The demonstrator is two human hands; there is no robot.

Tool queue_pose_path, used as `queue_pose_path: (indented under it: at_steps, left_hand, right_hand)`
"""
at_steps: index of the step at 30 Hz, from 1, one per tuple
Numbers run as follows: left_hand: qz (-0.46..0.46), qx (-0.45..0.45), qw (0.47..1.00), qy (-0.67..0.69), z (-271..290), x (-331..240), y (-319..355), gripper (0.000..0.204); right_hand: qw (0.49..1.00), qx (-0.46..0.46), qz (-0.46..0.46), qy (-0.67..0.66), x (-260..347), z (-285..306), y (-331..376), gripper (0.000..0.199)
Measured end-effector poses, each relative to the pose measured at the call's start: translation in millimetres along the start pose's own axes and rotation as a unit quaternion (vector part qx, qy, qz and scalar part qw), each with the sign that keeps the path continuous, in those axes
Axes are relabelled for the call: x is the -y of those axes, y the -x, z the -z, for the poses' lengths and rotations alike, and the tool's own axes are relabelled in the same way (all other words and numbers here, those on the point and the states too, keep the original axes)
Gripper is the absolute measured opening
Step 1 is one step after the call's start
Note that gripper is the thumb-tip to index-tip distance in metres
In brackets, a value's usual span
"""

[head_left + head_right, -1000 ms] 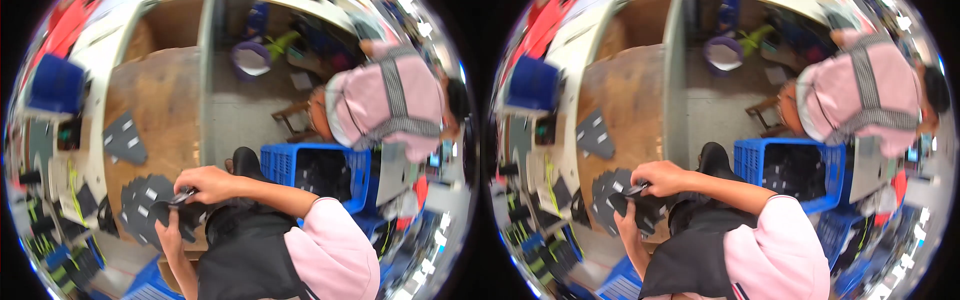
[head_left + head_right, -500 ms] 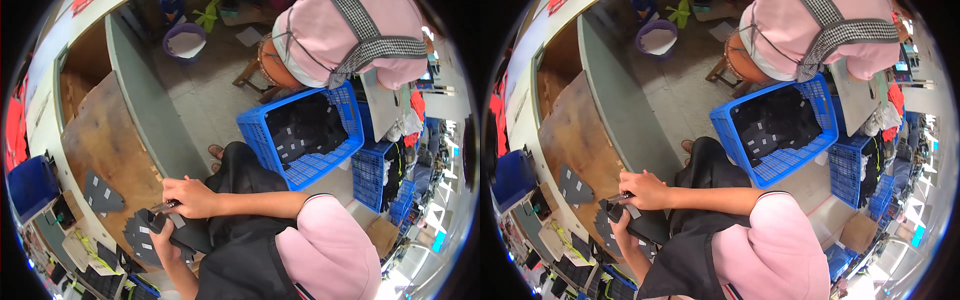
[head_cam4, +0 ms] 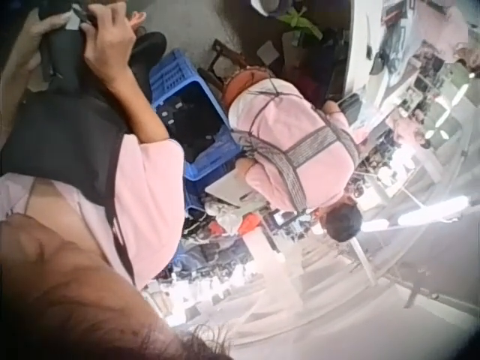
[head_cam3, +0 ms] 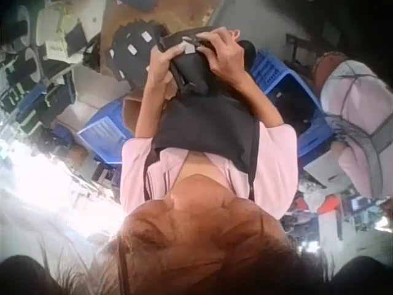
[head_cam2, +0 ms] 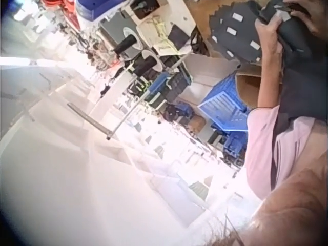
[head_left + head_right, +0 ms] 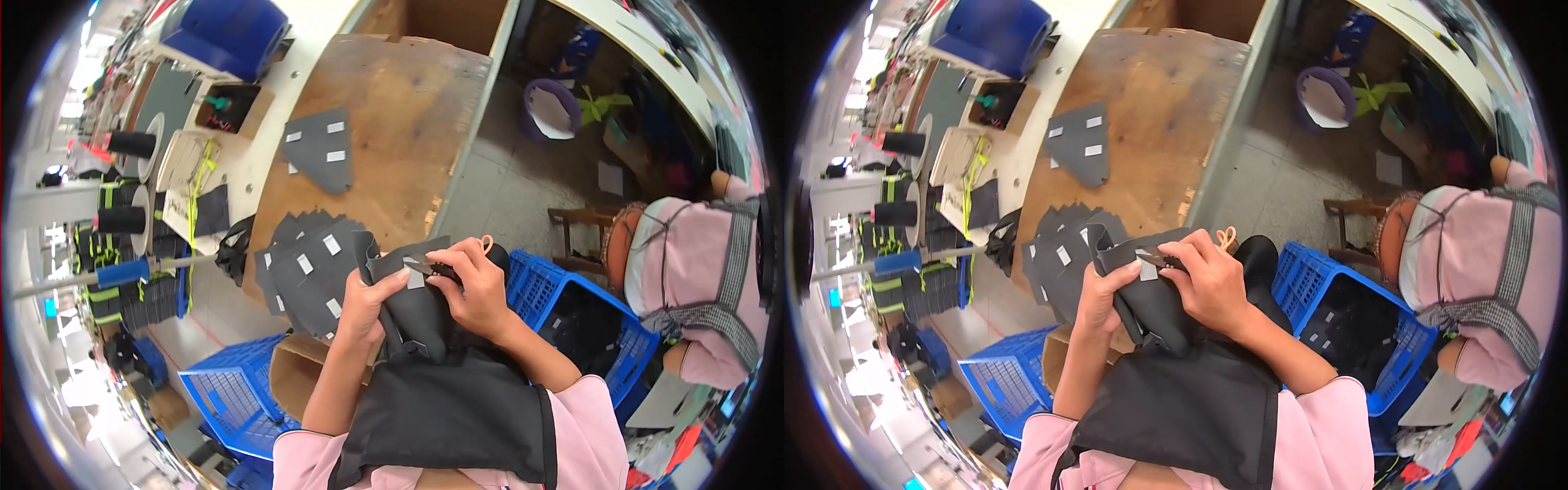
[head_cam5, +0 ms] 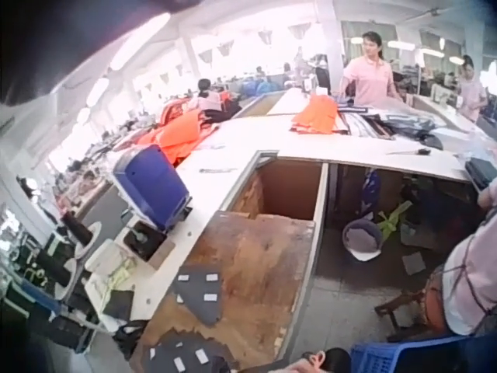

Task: Removing white stickers from small black fabric components in a factory environment.

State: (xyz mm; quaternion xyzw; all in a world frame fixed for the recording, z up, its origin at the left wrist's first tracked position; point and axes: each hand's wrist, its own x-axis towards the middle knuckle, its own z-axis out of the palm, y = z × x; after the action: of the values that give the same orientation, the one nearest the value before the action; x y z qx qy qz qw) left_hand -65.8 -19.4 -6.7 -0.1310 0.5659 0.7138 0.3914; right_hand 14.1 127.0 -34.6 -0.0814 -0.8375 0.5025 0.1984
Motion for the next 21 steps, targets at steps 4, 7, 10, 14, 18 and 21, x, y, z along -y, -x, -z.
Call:
queue_pose_path:
  at_steps: [4, 7, 10, 14, 18, 21]
  left_hand:
    - [-0.015, -0.023, 0.999, 0.037, 8, -1, 8, 0.025]
    - [-0.015, -0.032, 0.998, 0.043, 13, -3, 11, 0.025]
    - [-0.017, -0.039, 0.998, 0.048, 18, -3, 13, 0.024]
    - [-0.024, -0.037, 0.998, 0.051, 23, -2, 15, 0.025]
    - [-0.04, -0.042, 0.998, 0.021, 23, -2, 14, 0.027]
    - [-0.048, -0.055, 0.997, 0.016, 28, 2, 13, 0.028]
  right_hand:
    - [0.999, 0.008, 0.041, 0.005, 5, -4, -2, 0.031]
    - [0.999, 0.003, 0.051, 0.009, 6, -8, -5, 0.03]
    - [0.998, -0.006, 0.064, 0.014, 6, -11, -6, 0.029]
    - [0.997, 0.007, 0.072, 0.0, 12, -9, -7, 0.027]
    - [0.995, 0.026, 0.089, 0.032, 11, -12, -10, 0.028]
    - [0.995, 0.008, 0.09, 0.043, 9, -14, -10, 0.028]
